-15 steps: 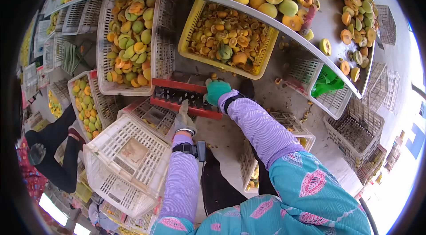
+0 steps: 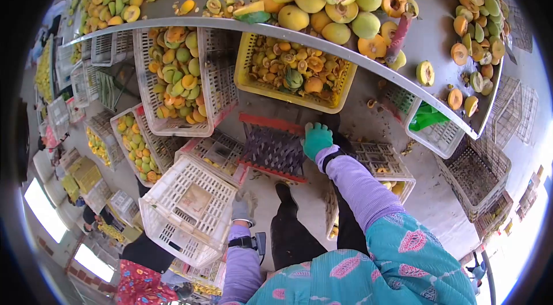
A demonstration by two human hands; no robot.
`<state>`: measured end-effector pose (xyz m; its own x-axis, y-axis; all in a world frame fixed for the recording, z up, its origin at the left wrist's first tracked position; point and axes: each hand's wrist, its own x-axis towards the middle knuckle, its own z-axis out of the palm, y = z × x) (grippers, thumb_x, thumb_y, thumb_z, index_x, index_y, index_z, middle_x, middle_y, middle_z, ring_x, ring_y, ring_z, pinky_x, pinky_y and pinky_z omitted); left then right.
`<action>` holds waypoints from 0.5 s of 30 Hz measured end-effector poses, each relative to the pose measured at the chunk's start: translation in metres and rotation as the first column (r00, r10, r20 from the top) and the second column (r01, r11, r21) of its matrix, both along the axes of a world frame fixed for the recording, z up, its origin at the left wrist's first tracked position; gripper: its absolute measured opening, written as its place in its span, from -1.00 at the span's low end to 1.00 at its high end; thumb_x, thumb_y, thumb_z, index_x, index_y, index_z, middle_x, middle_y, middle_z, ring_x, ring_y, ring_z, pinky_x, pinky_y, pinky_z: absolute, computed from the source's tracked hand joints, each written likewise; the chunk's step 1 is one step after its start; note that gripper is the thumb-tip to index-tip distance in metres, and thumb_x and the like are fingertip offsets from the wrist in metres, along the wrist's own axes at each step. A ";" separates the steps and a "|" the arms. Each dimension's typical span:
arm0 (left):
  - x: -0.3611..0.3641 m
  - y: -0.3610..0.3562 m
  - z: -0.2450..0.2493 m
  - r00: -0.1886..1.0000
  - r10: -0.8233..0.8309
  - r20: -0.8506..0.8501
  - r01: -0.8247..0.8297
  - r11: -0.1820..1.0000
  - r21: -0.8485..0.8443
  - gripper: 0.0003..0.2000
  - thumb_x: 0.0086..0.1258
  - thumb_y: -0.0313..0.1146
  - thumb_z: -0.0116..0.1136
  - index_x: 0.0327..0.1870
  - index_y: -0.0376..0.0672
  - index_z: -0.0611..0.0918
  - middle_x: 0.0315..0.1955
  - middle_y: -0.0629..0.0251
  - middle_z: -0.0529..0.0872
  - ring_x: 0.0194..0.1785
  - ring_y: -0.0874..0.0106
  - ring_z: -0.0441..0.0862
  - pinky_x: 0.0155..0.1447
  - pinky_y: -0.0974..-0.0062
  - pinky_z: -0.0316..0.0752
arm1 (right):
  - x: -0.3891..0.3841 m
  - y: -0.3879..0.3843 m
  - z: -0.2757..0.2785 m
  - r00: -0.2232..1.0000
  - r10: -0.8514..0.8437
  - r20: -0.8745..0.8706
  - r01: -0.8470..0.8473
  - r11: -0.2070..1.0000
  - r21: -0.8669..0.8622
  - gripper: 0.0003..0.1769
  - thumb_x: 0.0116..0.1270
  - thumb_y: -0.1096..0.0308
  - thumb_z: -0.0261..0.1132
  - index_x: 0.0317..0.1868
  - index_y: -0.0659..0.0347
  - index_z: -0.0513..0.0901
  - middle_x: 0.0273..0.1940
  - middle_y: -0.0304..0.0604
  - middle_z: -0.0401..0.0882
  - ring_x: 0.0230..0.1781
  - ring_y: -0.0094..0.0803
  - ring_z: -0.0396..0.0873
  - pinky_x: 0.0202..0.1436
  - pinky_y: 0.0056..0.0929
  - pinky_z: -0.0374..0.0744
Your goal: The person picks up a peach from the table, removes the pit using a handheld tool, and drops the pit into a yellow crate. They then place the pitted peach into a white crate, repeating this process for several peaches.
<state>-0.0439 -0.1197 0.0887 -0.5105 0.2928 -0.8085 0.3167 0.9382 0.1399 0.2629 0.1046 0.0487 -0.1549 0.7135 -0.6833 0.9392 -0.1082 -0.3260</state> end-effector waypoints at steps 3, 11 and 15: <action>0.007 0.078 0.108 0.993 0.121 -0.009 -0.118 0.976 0.186 -0.72 0.32 -0.27 0.09 -0.05 -0.23 0.61 -0.17 0.03 0.70 -0.15 0.26 0.66 -0.02 0.37 0.51 | 0.031 0.013 0.043 0.972 -0.205 -0.118 0.211 0.977 0.043 -0.53 0.19 0.18 0.35 0.06 0.20 0.49 -0.06 0.08 0.58 -0.01 0.09 0.55 0.01 0.00 0.53; -0.086 0.184 0.241 0.914 -0.255 -0.315 0.333 0.916 0.225 -0.71 0.36 -0.27 0.05 -0.01 -0.22 0.61 -0.27 0.16 0.68 -0.25 0.34 0.63 -0.14 0.42 0.51 | 0.200 0.018 0.120 0.775 -0.616 -0.142 0.628 0.775 0.066 -0.69 0.28 0.19 0.29 -0.08 0.22 0.58 -0.19 0.15 0.67 -0.12 0.08 0.64 -0.01 -0.10 0.56; -0.060 0.255 0.291 0.837 -0.408 -0.366 0.504 0.835 0.221 -0.70 0.38 -0.26 0.03 0.02 -0.23 0.60 -0.30 0.24 0.69 -0.30 0.42 0.62 -0.16 0.46 0.53 | 0.279 -0.015 0.128 0.716 -0.690 -0.101 0.698 0.712 0.085 -0.72 0.29 0.24 0.24 -0.08 0.22 0.60 -0.23 0.17 0.67 -0.16 0.07 0.65 -0.05 -0.09 0.56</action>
<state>-0.1040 0.1355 0.3797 -0.4539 0.7512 -0.4792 0.7675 0.6028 0.2180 0.5416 0.0899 0.1763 0.3777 0.7042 -0.6013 0.5931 -0.6826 -0.4269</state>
